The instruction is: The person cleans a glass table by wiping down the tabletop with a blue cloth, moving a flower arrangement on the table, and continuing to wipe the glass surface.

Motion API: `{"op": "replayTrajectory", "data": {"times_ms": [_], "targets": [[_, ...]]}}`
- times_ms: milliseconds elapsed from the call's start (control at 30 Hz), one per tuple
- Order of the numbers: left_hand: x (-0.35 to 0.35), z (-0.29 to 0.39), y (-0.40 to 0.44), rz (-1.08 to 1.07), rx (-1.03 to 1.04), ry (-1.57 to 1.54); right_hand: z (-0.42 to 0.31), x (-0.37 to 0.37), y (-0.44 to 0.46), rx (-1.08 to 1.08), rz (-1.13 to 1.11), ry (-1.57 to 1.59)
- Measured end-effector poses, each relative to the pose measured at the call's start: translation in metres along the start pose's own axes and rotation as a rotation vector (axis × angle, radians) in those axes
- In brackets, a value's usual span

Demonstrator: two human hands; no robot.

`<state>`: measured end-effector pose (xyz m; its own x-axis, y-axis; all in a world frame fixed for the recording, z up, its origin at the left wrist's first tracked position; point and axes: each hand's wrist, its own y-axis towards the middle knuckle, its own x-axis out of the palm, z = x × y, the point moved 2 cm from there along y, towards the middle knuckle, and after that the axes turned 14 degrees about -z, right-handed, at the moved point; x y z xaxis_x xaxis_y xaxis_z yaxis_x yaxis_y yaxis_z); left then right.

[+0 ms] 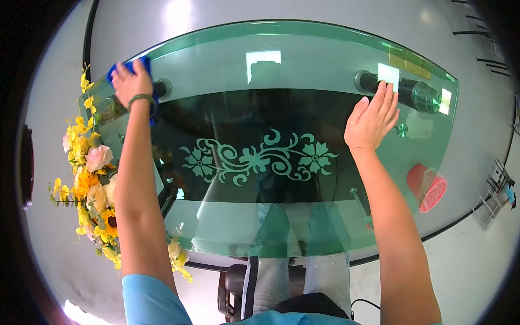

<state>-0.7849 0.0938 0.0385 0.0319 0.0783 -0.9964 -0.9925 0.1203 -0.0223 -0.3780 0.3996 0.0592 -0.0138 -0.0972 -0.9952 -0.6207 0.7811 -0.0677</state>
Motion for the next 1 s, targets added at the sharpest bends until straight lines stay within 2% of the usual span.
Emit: {"op": "replayTrajectory", "data": {"times_ms": [100,167,267,367,400,467,567,633,700,733,800,833,900,967,1000], "targets": [[-0.002,0.053,-0.052,0.028,0.283,0.004,0.000,-0.002,0.001,-0.004,0.016,0.005],[-0.011,0.078,-0.105,-0.028,0.398,-0.052,0.000,-0.001,-0.001,-0.003,0.022,0.014],[-0.029,0.095,-0.199,-0.251,0.593,-0.087,0.001,0.000,-0.001,-0.015,0.045,0.014],[-0.037,0.063,-0.258,-0.490,0.802,-0.142,0.004,0.003,0.000,-0.031,0.059,0.005],[-0.040,0.045,-0.251,-0.517,0.798,-0.167,0.004,0.002,-0.001,-0.040,0.062,0.016],[-0.035,0.003,-0.222,-0.387,0.639,-0.021,0.002,0.002,0.001,-0.032,0.054,0.018],[-0.026,-0.048,-0.139,-0.097,0.233,-0.079,0.002,0.003,0.000,-0.016,0.057,0.014],[-0.013,-0.039,-0.108,-0.035,-0.058,-0.013,0.001,0.001,-0.001,-0.012,0.051,0.007],[-0.010,-0.008,-0.116,-0.061,0.030,0.017,0.001,0.000,0.001,-0.006,0.035,0.003],[-0.008,0.011,-0.135,-0.044,0.198,-0.005,0.000,0.000,0.001,-0.004,0.033,0.003],[-0.024,0.057,-0.190,-0.185,0.444,-0.031,0.000,0.000,0.000,0.001,0.023,0.009],[-0.034,0.073,-0.218,-0.324,0.576,-0.074,0.001,-0.001,-0.001,-0.001,0.019,0.005],[-0.054,0.088,-0.264,-0.786,0.856,-0.020,-0.001,-0.002,0.000,-0.008,0.022,-0.002],[-0.042,0.066,-0.286,-0.692,1.208,-0.081,-0.002,-0.002,-0.001,-0.008,0.016,0.019],[-0.041,0.064,-0.273,-0.733,1.278,-0.050,-0.001,-0.003,0.000,-0.007,0.015,0.026]]}}
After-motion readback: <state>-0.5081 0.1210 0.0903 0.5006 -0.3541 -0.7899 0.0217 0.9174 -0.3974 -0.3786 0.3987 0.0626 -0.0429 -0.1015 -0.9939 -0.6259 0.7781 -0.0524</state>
